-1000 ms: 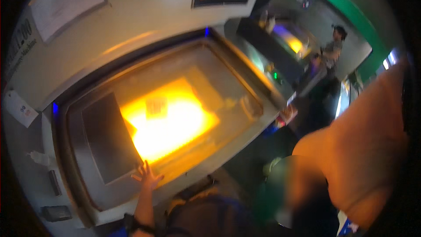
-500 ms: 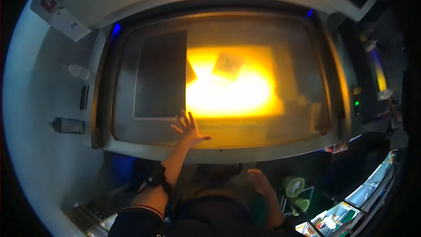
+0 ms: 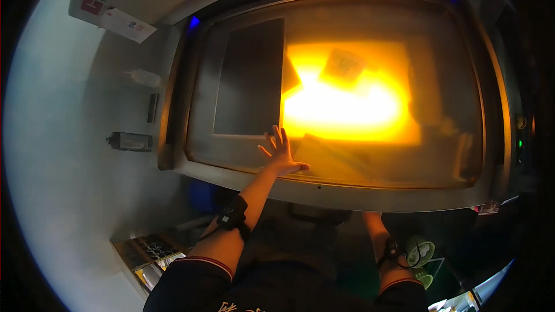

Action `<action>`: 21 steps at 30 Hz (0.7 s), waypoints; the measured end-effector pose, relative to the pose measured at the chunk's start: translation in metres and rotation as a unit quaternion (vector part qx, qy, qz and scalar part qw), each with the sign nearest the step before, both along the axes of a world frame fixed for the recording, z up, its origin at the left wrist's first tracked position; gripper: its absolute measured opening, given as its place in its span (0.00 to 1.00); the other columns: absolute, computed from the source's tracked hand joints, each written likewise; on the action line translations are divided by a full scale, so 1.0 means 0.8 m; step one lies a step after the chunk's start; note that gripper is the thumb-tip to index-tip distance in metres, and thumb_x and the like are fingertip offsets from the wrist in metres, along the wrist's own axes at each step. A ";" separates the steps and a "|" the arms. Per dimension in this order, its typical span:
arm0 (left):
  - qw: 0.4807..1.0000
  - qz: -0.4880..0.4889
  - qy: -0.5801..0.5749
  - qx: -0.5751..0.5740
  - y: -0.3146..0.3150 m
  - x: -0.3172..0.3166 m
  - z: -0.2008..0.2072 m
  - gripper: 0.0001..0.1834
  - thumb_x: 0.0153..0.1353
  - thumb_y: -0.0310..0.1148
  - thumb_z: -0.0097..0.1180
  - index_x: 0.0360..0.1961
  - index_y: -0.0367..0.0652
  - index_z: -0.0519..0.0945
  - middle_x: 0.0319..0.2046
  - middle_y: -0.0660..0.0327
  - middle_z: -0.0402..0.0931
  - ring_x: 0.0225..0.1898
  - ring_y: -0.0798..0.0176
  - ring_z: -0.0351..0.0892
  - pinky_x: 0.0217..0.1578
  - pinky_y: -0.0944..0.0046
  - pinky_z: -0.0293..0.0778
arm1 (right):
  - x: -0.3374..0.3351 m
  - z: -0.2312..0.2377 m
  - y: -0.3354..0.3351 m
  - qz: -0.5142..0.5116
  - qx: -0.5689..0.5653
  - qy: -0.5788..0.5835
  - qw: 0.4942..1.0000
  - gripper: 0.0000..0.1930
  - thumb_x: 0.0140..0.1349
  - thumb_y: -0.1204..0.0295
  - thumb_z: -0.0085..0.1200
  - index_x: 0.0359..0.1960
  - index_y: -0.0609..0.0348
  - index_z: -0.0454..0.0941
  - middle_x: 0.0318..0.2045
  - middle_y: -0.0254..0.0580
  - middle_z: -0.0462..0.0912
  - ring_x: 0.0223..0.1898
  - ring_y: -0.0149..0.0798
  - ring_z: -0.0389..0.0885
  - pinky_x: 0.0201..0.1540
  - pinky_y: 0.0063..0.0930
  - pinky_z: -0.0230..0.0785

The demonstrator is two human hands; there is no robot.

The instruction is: Processing industrial parts through an exposure machine and organizing them on a production line.

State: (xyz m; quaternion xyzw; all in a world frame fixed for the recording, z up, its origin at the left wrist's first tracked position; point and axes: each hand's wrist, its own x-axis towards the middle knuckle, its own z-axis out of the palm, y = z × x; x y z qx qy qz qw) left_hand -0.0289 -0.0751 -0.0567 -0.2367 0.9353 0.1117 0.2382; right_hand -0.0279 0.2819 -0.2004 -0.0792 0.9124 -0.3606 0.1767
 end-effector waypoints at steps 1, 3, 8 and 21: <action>1.000 0.003 0.000 -0.005 0.000 0.003 0.002 0.86 0.28 0.82 0.60 0.71 0.48 0.18 0.72 0.51 0.07 0.71 0.38 0.05 0.60 0.21 0.16 | 0.006 -0.001 -0.001 -0.008 -0.009 -0.006 1.000 0.25 0.59 0.61 0.60 0.56 0.59 0.74 0.56 0.52 0.76 0.59 0.53 0.72 0.61 0.42 0.64; 1.000 0.011 0.002 -0.004 -0.001 0.005 0.007 0.85 0.28 0.81 0.62 0.71 0.49 0.18 0.72 0.52 0.07 0.72 0.38 0.06 0.61 0.20 0.17 | 0.025 0.002 0.004 -0.023 -0.035 -0.024 0.999 0.25 0.59 0.61 0.60 0.57 0.59 0.74 0.56 0.52 0.76 0.59 0.52 0.72 0.61 0.41 0.65; 1.000 0.011 0.008 0.007 0.003 0.004 0.005 0.85 0.28 0.80 0.62 0.72 0.49 0.19 0.72 0.54 0.07 0.72 0.39 0.06 0.61 0.20 0.17 | 0.062 0.010 0.071 0.125 0.258 0.060 0.956 0.17 0.62 0.68 0.55 0.51 0.61 0.77 0.42 0.51 0.82 0.44 0.44 0.82 0.43 0.40 0.74; 0.995 -0.019 0.101 -0.018 -0.010 0.028 0.014 0.73 0.38 0.75 0.62 0.74 0.42 0.40 0.75 0.57 0.35 0.76 0.51 0.30 0.69 0.31 0.34 | 0.431 0.208 0.348 -0.519 -0.160 -0.245 0.803 0.27 0.48 0.78 0.53 0.54 0.71 0.71 0.36 0.49 0.81 0.33 0.44 0.80 0.35 0.34 0.71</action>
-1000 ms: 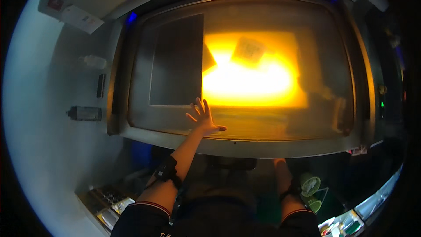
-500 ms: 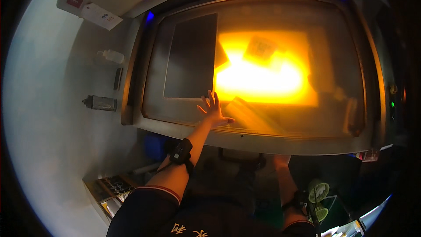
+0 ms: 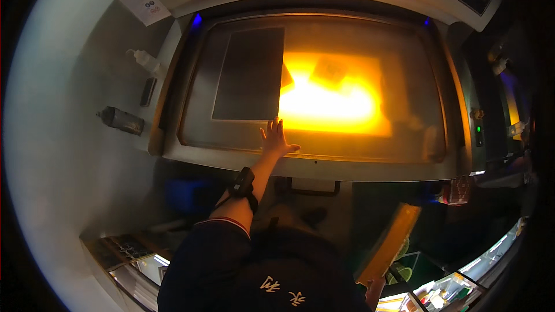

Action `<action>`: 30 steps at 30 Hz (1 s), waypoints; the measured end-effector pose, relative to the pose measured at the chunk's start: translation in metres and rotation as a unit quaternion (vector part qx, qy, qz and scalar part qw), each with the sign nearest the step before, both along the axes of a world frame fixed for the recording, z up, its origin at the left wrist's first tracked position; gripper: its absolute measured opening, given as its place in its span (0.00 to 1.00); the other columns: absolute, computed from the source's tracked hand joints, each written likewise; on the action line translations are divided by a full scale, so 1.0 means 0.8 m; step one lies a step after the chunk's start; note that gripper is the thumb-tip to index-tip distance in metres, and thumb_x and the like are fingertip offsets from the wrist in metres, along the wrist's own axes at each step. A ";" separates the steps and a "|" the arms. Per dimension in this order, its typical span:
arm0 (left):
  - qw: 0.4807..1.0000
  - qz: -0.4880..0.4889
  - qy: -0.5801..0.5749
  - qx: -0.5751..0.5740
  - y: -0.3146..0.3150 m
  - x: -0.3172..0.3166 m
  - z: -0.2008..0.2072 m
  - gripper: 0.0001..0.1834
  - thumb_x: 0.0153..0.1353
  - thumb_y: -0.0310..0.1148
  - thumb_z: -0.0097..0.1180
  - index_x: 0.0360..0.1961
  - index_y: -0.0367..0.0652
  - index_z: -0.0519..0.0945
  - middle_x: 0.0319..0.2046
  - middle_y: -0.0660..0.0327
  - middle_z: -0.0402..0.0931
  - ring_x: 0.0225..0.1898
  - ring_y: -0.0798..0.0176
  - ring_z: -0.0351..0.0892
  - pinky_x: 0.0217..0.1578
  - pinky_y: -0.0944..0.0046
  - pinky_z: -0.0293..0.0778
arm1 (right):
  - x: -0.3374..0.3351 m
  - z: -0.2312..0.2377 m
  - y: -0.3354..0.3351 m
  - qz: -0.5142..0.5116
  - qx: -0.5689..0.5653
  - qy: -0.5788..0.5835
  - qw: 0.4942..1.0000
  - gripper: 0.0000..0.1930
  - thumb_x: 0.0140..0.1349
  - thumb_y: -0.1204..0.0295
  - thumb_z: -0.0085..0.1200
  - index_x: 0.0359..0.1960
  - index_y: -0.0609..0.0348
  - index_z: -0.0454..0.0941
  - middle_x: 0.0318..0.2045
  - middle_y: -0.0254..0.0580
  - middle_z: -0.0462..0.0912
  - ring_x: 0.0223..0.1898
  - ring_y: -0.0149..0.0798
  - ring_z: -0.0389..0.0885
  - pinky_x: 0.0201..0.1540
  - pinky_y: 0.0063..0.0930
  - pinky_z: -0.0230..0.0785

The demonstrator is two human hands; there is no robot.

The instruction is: Processing industrial parts through an exposure machine and organizing them on a production line.

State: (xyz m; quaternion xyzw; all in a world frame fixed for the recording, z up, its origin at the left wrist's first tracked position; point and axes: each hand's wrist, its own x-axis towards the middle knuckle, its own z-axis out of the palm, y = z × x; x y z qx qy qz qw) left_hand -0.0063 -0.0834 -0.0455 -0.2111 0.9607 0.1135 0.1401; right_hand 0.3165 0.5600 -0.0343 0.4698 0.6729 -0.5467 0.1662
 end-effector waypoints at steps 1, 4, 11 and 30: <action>1.000 0.002 0.006 0.005 -0.004 0.004 -0.002 0.73 0.38 0.75 0.62 0.74 0.42 0.40 0.75 0.57 0.35 0.76 0.51 0.30 0.69 0.31 0.34 | 0.011 0.013 0.009 -0.001 0.033 0.020 0.999 0.26 0.48 0.78 0.53 0.54 0.71 0.71 0.36 0.48 0.81 0.33 0.44 0.80 0.35 0.34 0.72; 0.998 -0.039 0.042 -0.008 -0.016 0.008 -0.007 0.70 0.39 0.74 0.62 0.73 0.41 0.46 0.75 0.57 0.39 0.76 0.53 0.32 0.71 0.37 0.36 | 0.002 0.037 0.035 0.052 0.149 0.090 0.983 0.25 0.49 0.78 0.53 0.53 0.70 0.72 0.35 0.46 0.81 0.33 0.44 0.80 0.36 0.33 0.72; 0.960 0.045 0.061 0.271 -0.029 0.022 0.024 0.65 0.44 0.69 0.63 0.73 0.40 0.49 0.75 0.54 0.39 0.76 0.48 0.35 0.71 0.40 0.42 | -0.241 0.131 -0.077 0.350 0.265 0.190 0.878 0.18 0.54 0.77 0.53 0.49 0.67 0.76 0.37 0.51 0.83 0.40 0.50 0.83 0.42 0.38 0.73; 0.980 -0.180 -0.019 -0.078 -0.369 0.012 0.096 0.35 0.60 0.29 0.53 0.69 0.56 0.61 0.68 0.64 0.62 0.65 0.38 0.61 0.61 0.31 0.58 | -0.546 0.050 -0.782 0.680 0.286 0.440 0.512 0.32 0.53 0.81 0.54 0.63 0.52 0.68 0.62 0.43 0.72 0.65 0.49 0.66 0.70 0.46 0.53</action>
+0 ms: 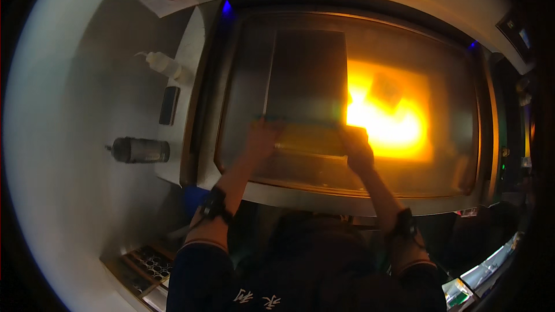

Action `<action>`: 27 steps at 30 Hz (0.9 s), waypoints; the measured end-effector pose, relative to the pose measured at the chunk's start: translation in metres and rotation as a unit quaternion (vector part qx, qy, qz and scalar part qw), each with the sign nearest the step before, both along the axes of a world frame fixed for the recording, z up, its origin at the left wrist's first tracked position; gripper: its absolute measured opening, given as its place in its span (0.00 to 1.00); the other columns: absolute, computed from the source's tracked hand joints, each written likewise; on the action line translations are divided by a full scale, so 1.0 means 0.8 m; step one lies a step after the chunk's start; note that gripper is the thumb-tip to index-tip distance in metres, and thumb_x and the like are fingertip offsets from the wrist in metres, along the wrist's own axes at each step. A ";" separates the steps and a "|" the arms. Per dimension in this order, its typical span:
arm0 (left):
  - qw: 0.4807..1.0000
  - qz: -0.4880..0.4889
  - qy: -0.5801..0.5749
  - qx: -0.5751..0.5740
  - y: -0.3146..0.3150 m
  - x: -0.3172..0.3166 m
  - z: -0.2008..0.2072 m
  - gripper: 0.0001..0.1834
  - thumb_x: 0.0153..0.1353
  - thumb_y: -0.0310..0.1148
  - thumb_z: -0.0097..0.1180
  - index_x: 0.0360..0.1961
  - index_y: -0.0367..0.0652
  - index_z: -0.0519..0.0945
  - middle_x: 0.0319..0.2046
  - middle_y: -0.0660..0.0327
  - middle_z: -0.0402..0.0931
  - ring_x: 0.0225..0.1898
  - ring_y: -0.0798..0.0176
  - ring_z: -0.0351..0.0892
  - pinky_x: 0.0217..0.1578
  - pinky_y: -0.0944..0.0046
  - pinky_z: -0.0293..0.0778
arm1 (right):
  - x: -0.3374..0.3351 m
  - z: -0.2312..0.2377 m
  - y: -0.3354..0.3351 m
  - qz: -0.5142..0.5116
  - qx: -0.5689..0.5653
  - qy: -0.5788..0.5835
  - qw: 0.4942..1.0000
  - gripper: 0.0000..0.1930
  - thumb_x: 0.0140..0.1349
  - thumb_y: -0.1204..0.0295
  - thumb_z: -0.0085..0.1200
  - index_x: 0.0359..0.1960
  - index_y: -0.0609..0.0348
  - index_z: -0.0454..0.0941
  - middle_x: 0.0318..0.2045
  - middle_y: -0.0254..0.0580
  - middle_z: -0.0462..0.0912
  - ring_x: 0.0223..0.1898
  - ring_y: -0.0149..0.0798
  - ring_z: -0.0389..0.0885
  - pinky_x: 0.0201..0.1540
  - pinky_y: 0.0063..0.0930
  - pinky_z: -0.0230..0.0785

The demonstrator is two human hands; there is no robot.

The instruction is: Processing industrial parts through an exposure machine and organizing them on a production line.

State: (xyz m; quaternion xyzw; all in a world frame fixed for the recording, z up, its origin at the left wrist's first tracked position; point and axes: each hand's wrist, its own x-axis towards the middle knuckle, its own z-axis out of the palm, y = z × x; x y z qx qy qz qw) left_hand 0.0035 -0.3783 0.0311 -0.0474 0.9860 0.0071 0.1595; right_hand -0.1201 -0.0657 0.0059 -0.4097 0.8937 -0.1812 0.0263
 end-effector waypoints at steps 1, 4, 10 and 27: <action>0.999 -0.006 0.044 -0.009 -0.035 -0.042 -0.020 0.36 0.58 0.28 0.54 0.69 0.57 0.61 0.67 0.64 0.64 0.65 0.38 0.62 0.60 0.31 0.59 | -0.043 -0.001 -0.028 0.005 0.003 -0.001 1.000 0.33 0.51 0.79 0.58 0.64 0.52 0.68 0.62 0.43 0.72 0.65 0.49 0.65 0.70 0.45 0.52; 0.999 0.016 -0.023 0.035 -0.111 -0.169 -0.047 0.38 0.56 0.26 0.54 0.69 0.60 0.61 0.63 0.63 0.69 0.62 0.40 0.66 0.58 0.31 0.61 | -0.163 0.005 -0.100 -0.004 0.125 -0.033 0.992 0.38 0.47 0.72 0.66 0.64 0.49 0.67 0.65 0.40 0.69 0.67 0.47 0.64 0.70 0.43 0.52; 0.998 0.041 0.002 0.046 -0.197 -0.367 -0.028 0.39 0.54 0.19 0.52 0.67 0.64 0.64 0.58 0.59 0.74 0.59 0.43 0.72 0.57 0.39 0.68 | -0.362 -0.026 -0.198 -0.011 0.125 0.002 0.992 0.34 0.50 0.81 0.52 0.64 0.47 0.67 0.66 0.38 0.69 0.66 0.47 0.66 0.68 0.45 0.58; 0.991 0.075 0.037 0.107 -0.164 -0.331 -0.019 0.27 0.64 0.28 0.50 0.65 0.56 0.69 0.64 0.63 0.69 0.63 0.46 0.67 0.66 0.41 0.57 | -0.344 -0.089 -0.175 -0.034 -0.023 0.039 0.998 0.18 0.57 0.71 0.48 0.50 0.51 0.79 0.45 0.44 0.82 0.51 0.48 0.77 0.56 0.45 0.68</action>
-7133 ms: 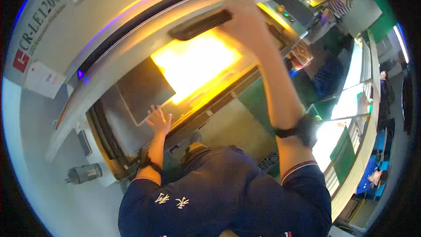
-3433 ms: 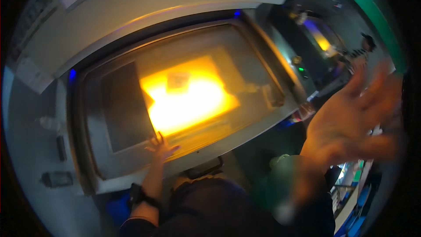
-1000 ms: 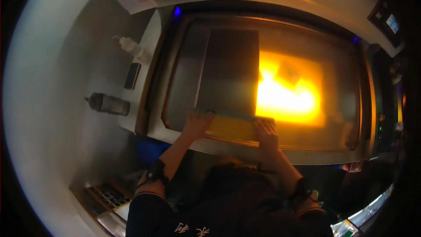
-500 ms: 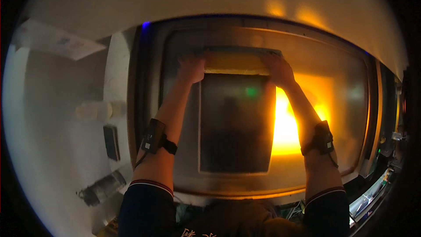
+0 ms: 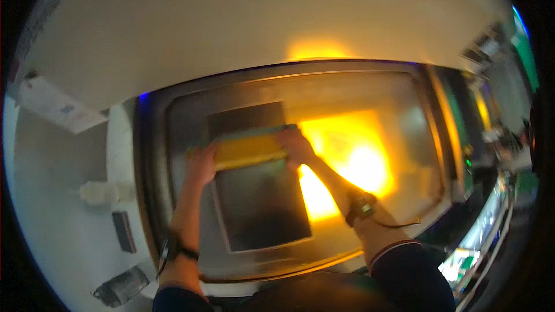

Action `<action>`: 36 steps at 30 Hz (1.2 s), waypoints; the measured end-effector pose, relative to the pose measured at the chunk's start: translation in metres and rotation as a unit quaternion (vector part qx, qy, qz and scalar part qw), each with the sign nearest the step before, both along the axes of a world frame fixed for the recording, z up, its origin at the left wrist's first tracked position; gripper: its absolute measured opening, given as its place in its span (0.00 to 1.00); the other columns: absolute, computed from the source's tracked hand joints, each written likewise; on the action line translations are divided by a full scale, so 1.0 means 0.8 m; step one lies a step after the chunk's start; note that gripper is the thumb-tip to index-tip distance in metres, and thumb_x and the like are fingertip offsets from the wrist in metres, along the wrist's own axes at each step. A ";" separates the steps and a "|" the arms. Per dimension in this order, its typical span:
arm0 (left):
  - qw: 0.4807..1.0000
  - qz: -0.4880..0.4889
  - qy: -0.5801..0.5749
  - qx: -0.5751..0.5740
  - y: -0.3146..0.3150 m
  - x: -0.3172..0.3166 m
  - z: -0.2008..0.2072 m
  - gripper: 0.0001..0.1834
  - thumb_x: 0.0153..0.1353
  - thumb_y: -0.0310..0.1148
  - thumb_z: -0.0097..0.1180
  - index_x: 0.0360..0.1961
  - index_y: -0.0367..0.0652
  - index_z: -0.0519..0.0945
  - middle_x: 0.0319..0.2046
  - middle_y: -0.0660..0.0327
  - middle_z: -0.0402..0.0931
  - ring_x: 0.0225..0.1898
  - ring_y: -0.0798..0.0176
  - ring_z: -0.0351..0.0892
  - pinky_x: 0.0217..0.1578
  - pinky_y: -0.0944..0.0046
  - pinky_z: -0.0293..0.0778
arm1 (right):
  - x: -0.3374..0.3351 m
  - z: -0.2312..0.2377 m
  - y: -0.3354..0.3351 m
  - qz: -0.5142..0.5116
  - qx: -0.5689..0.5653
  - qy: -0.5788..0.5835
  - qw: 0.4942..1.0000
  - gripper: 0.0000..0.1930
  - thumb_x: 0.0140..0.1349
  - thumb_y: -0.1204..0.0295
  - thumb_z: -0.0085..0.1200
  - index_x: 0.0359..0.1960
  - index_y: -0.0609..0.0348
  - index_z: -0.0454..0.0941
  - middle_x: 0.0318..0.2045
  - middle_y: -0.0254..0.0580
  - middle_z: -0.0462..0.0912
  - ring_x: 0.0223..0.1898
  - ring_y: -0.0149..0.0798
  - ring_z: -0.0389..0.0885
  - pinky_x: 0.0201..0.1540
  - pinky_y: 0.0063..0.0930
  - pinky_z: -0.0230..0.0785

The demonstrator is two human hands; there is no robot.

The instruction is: Processing industrial parts through an exposure machine and organizing them on a production line.

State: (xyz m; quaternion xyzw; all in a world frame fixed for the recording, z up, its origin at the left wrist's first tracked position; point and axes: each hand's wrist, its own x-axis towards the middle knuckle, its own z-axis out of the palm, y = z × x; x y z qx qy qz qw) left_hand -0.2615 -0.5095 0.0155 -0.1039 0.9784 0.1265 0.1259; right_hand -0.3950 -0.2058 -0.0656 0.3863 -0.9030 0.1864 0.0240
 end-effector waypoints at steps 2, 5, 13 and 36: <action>0.998 0.010 -0.056 0.033 0.046 0.104 0.056 0.22 0.64 0.27 0.47 0.61 0.46 0.72 0.53 0.50 0.77 0.55 0.44 0.74 0.57 0.42 0.66 | 0.097 0.038 0.026 0.135 0.205 -0.005 0.969 0.11 0.54 0.70 0.51 0.39 0.51 0.79 0.38 0.43 0.81 0.45 0.47 0.77 0.50 0.40 0.68; 0.986 -0.073 -0.133 0.070 0.096 0.349 0.013 0.24 0.61 0.30 0.50 0.61 0.47 0.72 0.56 0.45 0.74 0.55 0.40 0.74 0.53 0.38 0.70 | 0.317 0.039 0.153 0.190 0.121 -0.002 0.974 0.20 0.58 0.65 0.51 0.53 0.53 0.75 0.50 0.41 0.79 0.49 0.45 0.79 0.48 0.42 0.71; 0.976 -0.103 -0.192 -0.013 0.240 0.419 0.076 0.38 0.57 0.26 0.50 0.71 0.55 0.59 0.64 0.51 0.67 0.60 0.38 0.68 0.58 0.41 0.67 | 0.461 0.098 0.265 0.091 0.152 -0.101 0.979 0.25 0.65 0.64 0.45 0.65 0.47 0.66 0.63 0.38 0.71 0.61 0.45 0.73 0.66 0.43 0.61; 0.992 -0.035 0.112 -0.037 0.019 -0.114 -0.048 0.33 0.56 0.26 0.54 0.65 0.57 0.67 0.63 0.59 0.67 0.63 0.42 0.65 0.60 0.33 0.61 | -0.111 0.044 0.033 0.011 0.100 0.016 0.995 0.32 0.53 0.82 0.50 0.63 0.47 0.69 0.64 0.39 0.71 0.64 0.47 0.67 0.66 0.48 0.59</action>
